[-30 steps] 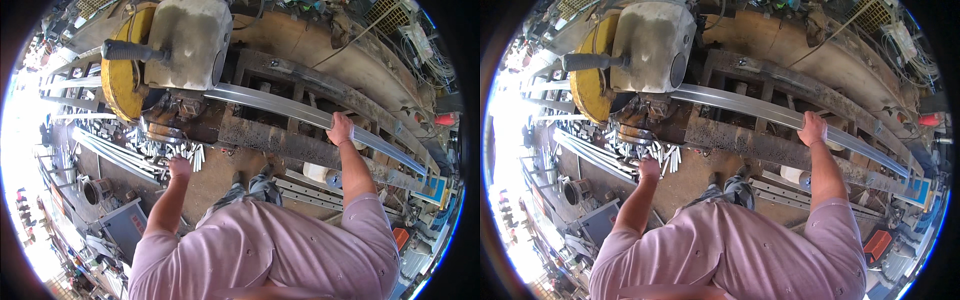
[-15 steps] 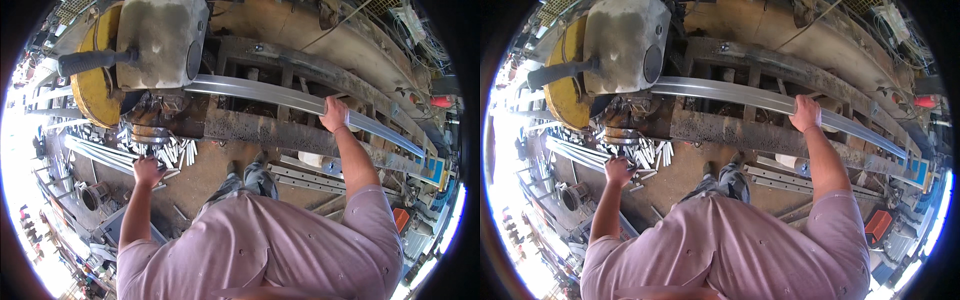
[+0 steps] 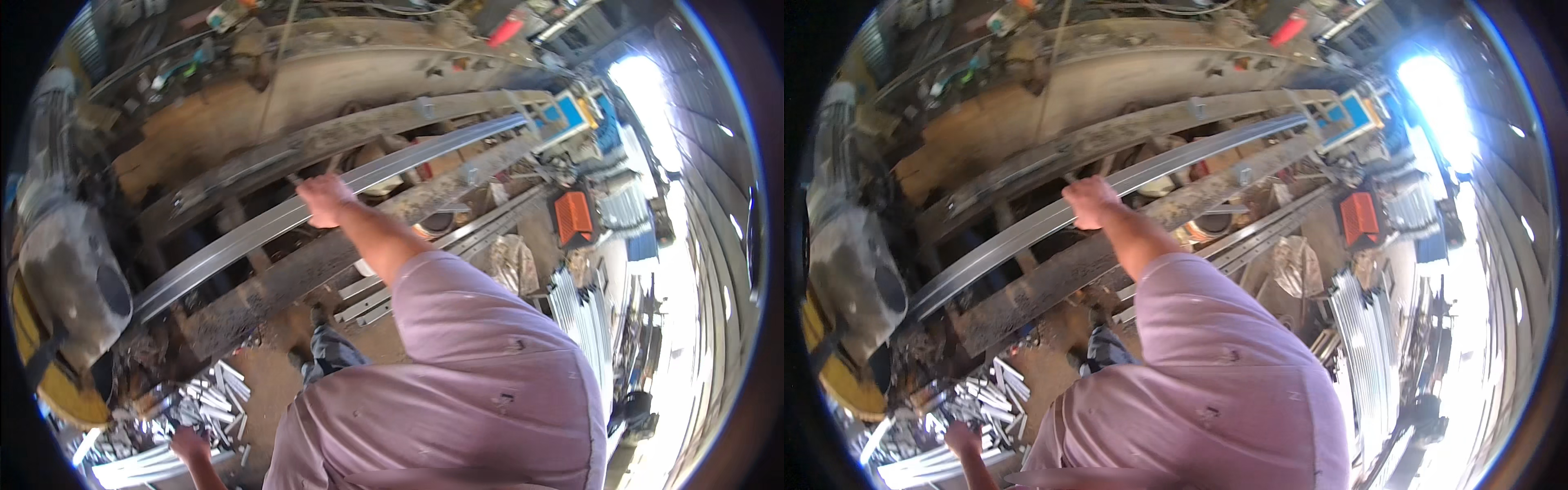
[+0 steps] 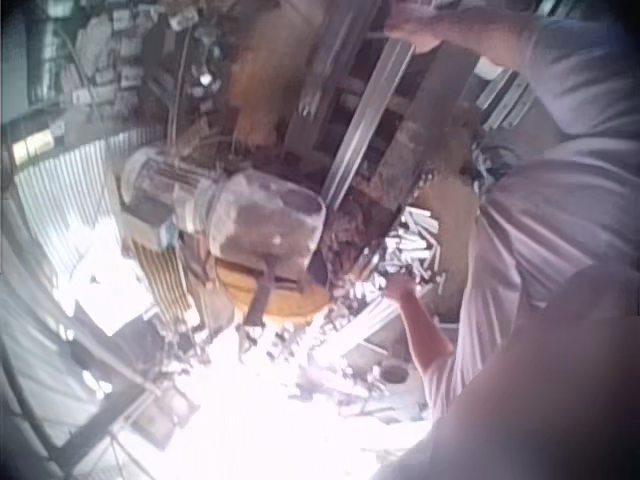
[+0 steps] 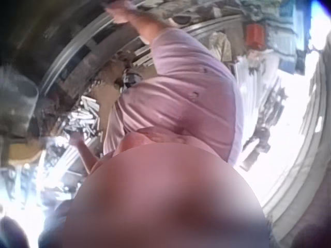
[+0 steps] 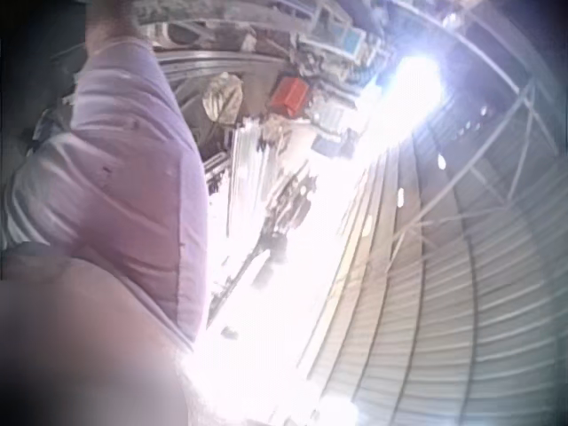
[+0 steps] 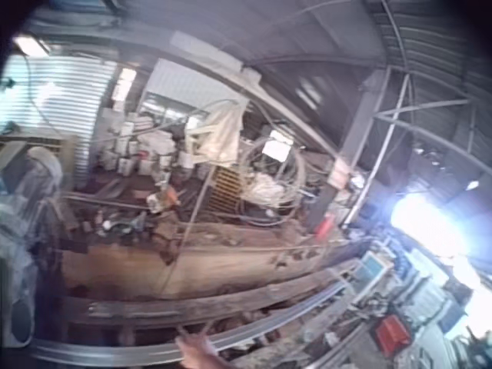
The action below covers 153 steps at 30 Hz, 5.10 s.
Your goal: The person repeatedly picks up long metal rods, positions them on a chop saw, and cuts them to length. After each cut, the person removes the cut piece and places it with other cut pieces on the floor.
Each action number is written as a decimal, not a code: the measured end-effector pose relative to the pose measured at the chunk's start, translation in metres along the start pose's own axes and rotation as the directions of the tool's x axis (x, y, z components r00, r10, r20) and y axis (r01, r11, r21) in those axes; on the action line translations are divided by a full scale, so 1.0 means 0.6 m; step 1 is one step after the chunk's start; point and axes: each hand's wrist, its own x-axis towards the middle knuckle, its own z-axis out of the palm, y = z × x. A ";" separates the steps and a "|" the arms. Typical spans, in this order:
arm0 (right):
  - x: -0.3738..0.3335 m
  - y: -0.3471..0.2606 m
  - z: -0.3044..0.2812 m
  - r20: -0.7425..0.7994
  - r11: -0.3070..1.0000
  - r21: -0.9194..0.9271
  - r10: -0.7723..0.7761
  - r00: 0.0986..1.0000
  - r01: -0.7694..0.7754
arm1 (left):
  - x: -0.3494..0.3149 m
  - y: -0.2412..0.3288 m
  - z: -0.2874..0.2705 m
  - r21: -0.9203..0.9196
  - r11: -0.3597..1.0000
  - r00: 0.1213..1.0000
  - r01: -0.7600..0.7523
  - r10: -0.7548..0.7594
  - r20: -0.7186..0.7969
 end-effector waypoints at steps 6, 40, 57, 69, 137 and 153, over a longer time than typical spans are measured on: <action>-0.026 0.017 0.032 0.009 0.998 0.002 0.056 0.998 -0.056 | 0.014 0.014 -0.015 0.016 1.000 0.990 0.025 -0.022 -0.141; -0.011 -0.004 0.012 -0.010 0.999 0.023 0.043 0.999 -0.043 | -0.021 0.038 -0.070 0.083 0.995 0.988 0.061 -0.072 0.137; -0.008 0.001 0.018 -0.090 0.999 0.042 0.034 0.995 -0.030 | -0.032 0.044 -0.113 0.067 0.997 0.981 0.037 -0.049 0.189; -0.001 0.000 0.027 -0.114 0.997 0.074 0.034 0.993 -0.026 | -0.022 0.034 -0.074 0.006 0.999 0.990 0.037 -0.037 0.137; 0.016 0.025 0.070 -0.236 0.998 0.031 0.057 0.970 -0.051 | -0.028 0.036 -0.078 -0.157 0.987 0.998 0.017 -0.008 0.056; 0.015 0.027 0.069 -0.254 0.999 0.040 0.040 0.966 -0.030 | -0.022 0.037 -0.069 -0.153 0.988 0.998 0.021 -0.011 0.065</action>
